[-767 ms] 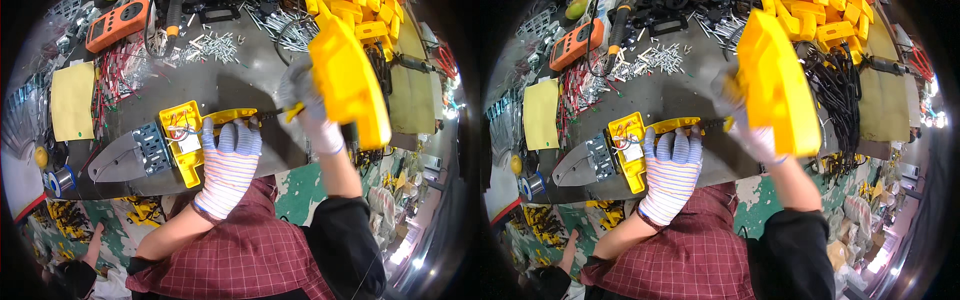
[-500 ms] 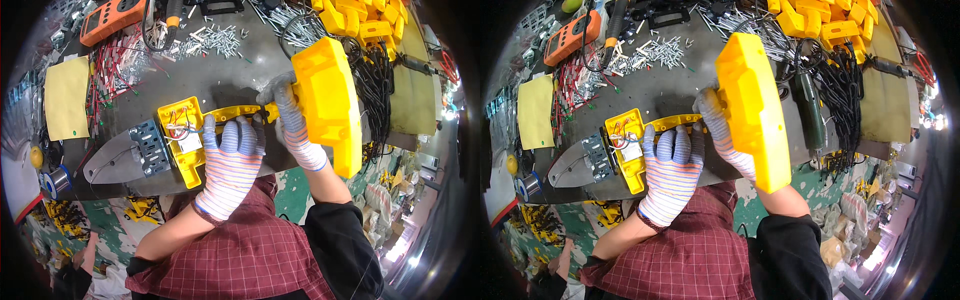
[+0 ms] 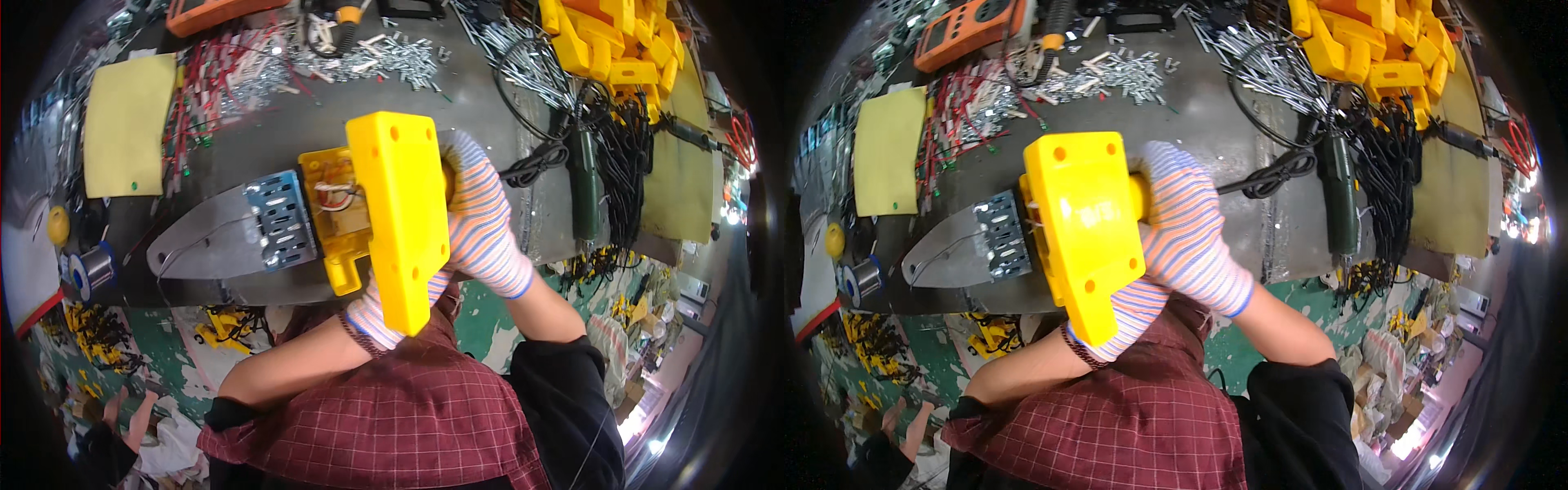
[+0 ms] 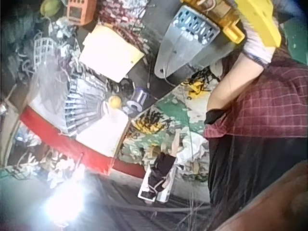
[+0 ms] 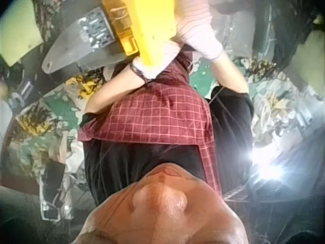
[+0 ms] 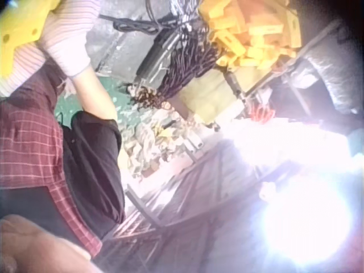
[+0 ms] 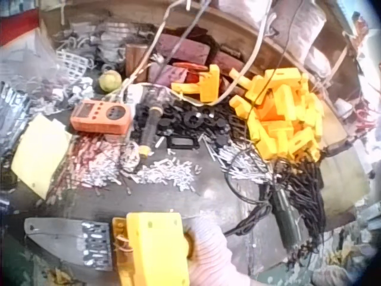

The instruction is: Soldering internal wiring, assembling housing, and driving screws for a handheld power tool.

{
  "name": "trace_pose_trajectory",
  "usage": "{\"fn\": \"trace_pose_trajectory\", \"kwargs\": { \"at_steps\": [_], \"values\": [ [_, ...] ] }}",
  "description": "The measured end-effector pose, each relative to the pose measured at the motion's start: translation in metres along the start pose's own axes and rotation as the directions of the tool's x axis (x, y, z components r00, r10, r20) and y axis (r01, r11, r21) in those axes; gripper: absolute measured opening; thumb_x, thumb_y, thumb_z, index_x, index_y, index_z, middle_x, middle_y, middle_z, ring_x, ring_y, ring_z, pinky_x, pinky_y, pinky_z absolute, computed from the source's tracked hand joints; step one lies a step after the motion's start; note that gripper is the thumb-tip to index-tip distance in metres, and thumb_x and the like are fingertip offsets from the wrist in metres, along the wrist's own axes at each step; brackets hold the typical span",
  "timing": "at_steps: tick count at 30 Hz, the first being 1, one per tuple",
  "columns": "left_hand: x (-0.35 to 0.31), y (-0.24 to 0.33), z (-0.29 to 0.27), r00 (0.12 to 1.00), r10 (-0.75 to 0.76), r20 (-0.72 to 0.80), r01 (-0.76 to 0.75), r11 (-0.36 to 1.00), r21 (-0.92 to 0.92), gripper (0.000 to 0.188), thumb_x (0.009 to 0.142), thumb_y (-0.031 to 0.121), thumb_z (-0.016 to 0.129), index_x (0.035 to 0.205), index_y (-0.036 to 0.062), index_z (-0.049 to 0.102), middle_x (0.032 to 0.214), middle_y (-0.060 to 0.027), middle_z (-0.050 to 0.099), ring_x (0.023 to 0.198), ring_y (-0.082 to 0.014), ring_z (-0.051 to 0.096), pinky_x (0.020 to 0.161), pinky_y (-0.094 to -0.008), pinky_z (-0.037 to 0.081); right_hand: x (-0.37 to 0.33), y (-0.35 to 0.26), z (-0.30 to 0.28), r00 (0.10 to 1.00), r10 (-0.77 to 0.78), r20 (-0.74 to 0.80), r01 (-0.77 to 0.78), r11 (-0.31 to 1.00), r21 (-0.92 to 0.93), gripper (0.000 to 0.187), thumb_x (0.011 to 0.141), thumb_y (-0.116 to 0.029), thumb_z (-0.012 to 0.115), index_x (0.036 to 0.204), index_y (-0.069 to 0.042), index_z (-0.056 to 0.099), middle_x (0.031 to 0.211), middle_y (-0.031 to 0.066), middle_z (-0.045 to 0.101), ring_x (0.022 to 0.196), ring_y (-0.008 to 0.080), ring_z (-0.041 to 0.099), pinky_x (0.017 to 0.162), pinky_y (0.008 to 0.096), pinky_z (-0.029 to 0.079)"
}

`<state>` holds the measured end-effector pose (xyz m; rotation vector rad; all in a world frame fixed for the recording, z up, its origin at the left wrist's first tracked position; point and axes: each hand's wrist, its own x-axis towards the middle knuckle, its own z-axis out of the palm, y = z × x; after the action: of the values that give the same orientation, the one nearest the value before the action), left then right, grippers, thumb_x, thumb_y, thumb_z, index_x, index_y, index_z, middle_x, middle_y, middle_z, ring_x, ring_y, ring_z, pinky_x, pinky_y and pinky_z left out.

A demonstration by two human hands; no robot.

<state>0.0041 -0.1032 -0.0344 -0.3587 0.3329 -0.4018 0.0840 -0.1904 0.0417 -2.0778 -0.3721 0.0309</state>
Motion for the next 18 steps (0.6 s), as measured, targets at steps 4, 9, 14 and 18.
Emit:
{"fn": "trace_pose_trajectory", "kwargs": {
  "at_steps": [4, 9, 14, 18],
  "values": [
    [-0.024, 0.007, 0.054, 0.96, -0.207, -0.188, -0.279, -0.753, -0.596, 0.039, 0.089, 0.024, 0.051, 0.124, 0.0062, 0.053, 0.113, -0.0107, 0.06, 0.108, -0.0268, 0.057, 0.097, -0.0413, 0.045, 0.018, -0.012, -0.008, 0.979, 0.098, 0.178, -0.066, 0.981, -0.18, 0.05, 0.076, -0.01, 0.079, 0.117, -0.003, 0.051, 0.107, 0.0072, 0.064, 0.101, 0.0142, 0.062, 0.089, 0.0299, 0.05],
    [-0.067, 0.033, 0.076, 0.632, -0.579, 0.515, -0.685, -0.728, 0.022, 0.027, 0.075, 0.019, 0.059, 0.097, 0.005, 0.065, 0.069, 0.0014, 0.046, 0.068, -0.0159, 0.051, 0.066, -0.032, 0.047, 0.014, -0.008, -0.007, 0.98, 0.106, 0.167, -0.089, 0.99, -0.106, 0.04, 0.069, -0.012, 0.07, 0.106, 0.0, 0.059, 0.094, 0.0217, 0.065, 0.09, 0.0407, 0.064, 0.08, 0.0429, 0.051],
    [-0.092, 0.095, 0.105, 0.644, -0.413, 0.644, -0.485, -0.871, -0.074, 0.024, 0.061, 0.022, 0.073, 0.074, 0.0095, 0.056, 0.077, -0.0034, 0.054, 0.075, -0.0243, 0.057, 0.072, -0.0411, 0.051, 0.015, -0.007, -0.005, 0.981, 0.043, 0.19, -0.015, 0.989, -0.147, 0.044, 0.069, -0.015, 0.068, 0.11, 0.0, 0.059, 0.097, 0.0222, 0.064, 0.093, 0.0412, 0.062, 0.084, 0.0437, 0.05],
    [-0.075, 0.119, 0.11, 0.757, -0.323, 0.567, -0.255, -0.946, -0.198, 0.024, 0.072, 0.021, 0.072, 0.08, 0.0107, 0.051, 0.117, -0.0169, 0.059, 0.103, -0.0361, 0.06, 0.097, -0.0546, 0.044, 0.015, -0.012, -0.011, 0.962, -0.048, 0.269, 0.109, 0.97, -0.216, 0.045, 0.073, -0.016, 0.067, 0.114, -0.001, 0.059, 0.103, 0.0216, 0.064, 0.099, 0.0399, 0.06, 0.089, 0.0436, 0.048]
  ]
}}
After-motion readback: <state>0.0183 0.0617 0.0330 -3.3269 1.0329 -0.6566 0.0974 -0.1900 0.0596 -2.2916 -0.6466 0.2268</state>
